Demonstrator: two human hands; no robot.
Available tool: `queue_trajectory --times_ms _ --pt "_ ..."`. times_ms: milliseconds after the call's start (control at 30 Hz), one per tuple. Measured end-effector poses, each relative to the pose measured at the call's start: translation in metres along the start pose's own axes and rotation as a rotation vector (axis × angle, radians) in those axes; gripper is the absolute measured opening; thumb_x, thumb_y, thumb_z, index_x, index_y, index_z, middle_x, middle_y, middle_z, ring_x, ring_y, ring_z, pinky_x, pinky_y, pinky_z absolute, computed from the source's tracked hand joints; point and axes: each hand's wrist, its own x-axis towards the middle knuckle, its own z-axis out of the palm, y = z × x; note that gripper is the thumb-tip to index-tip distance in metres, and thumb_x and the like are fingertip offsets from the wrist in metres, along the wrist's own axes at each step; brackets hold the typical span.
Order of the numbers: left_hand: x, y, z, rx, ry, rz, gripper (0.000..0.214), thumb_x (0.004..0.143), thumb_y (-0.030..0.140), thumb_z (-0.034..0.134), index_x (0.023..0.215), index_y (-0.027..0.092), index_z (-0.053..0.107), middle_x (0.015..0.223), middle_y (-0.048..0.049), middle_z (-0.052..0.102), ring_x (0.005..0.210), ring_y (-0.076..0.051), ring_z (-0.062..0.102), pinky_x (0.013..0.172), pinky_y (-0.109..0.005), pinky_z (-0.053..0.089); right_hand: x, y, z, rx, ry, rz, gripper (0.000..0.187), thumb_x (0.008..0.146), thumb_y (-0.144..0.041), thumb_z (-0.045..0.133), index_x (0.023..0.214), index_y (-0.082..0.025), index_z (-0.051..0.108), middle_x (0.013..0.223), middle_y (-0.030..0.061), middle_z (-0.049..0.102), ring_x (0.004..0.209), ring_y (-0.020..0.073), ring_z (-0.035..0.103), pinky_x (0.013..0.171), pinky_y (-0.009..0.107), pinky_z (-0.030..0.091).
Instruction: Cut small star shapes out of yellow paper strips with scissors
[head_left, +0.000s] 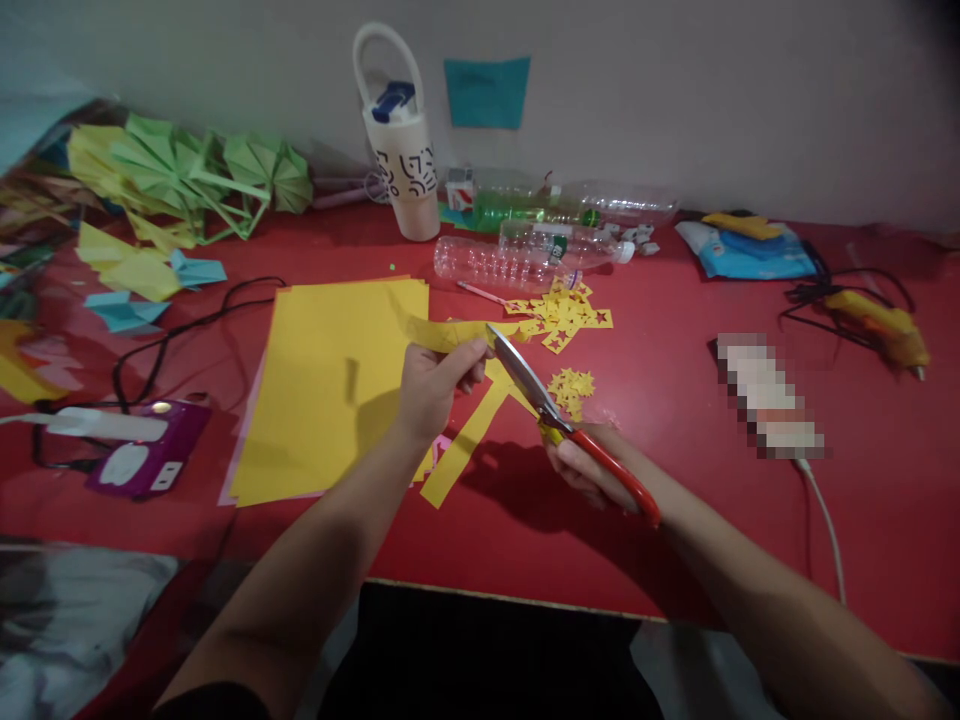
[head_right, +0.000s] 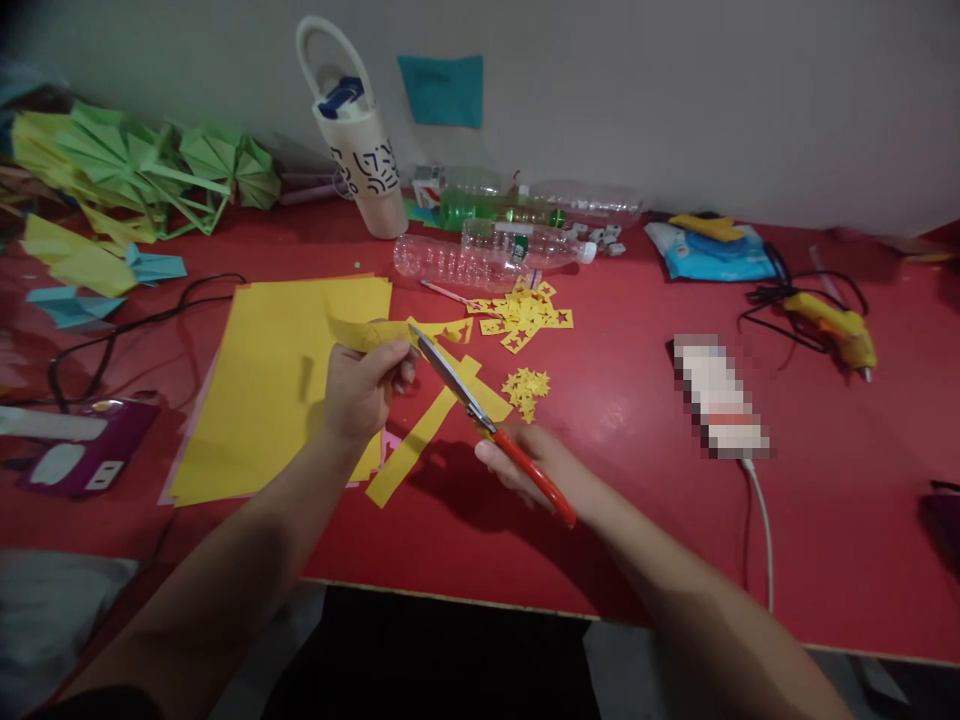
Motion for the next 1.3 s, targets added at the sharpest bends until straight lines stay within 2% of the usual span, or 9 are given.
queue_trajectory --times_ms 233,500,867,1300 --pt "-0.003 -0.004 0.007 -0.01 -0.017 -0.017 0.023 0.077 0.034 0.065 0.06 0.019 0.064 0.05 0.0031 0.057 0.044 -0.005 0.05 0.042 -0.017 0.04 0.0 0.0 0.005 0.047 -0.029 -0.038 0.058 0.081 -0.078 0.05 0.068 -0.023 0.041 0.048 -0.0097 0.038 0.035 0.0046 0.034 0.034 0.02 0.031" --pt "-0.003 -0.004 0.01 -0.039 -0.03 0.002 0.022 0.078 0.032 0.064 0.06 0.019 0.062 0.049 0.0044 0.054 0.043 -0.004 0.047 0.041 -0.017 0.039 -0.001 0.003 0.005 0.012 -0.004 -0.065 0.057 0.082 -0.078 0.048 0.07 -0.022 0.041 0.049 -0.0089 0.038 0.036 0.0048 0.034 0.034 0.022 0.029" --pt "-0.006 -0.01 0.011 -0.047 -0.019 0.034 0.02 0.081 0.031 0.064 0.065 0.019 0.064 0.05 0.0039 0.055 0.044 -0.004 0.048 0.041 -0.017 0.04 0.001 0.001 0.013 0.089 0.053 -0.057 0.057 0.083 -0.077 0.05 0.067 -0.023 0.039 0.05 -0.0093 0.037 0.035 0.0038 0.033 0.031 0.021 0.027" --pt "-0.004 -0.011 0.011 -0.077 -0.028 0.035 0.02 0.08 0.032 0.065 0.064 0.019 0.063 0.049 0.0044 0.055 0.043 -0.004 0.048 0.039 -0.016 0.038 -0.001 -0.004 0.014 0.042 0.081 -0.017 0.054 0.082 -0.071 0.055 0.063 -0.024 0.037 0.046 -0.0092 0.037 0.033 0.0042 0.033 0.031 0.021 0.025"
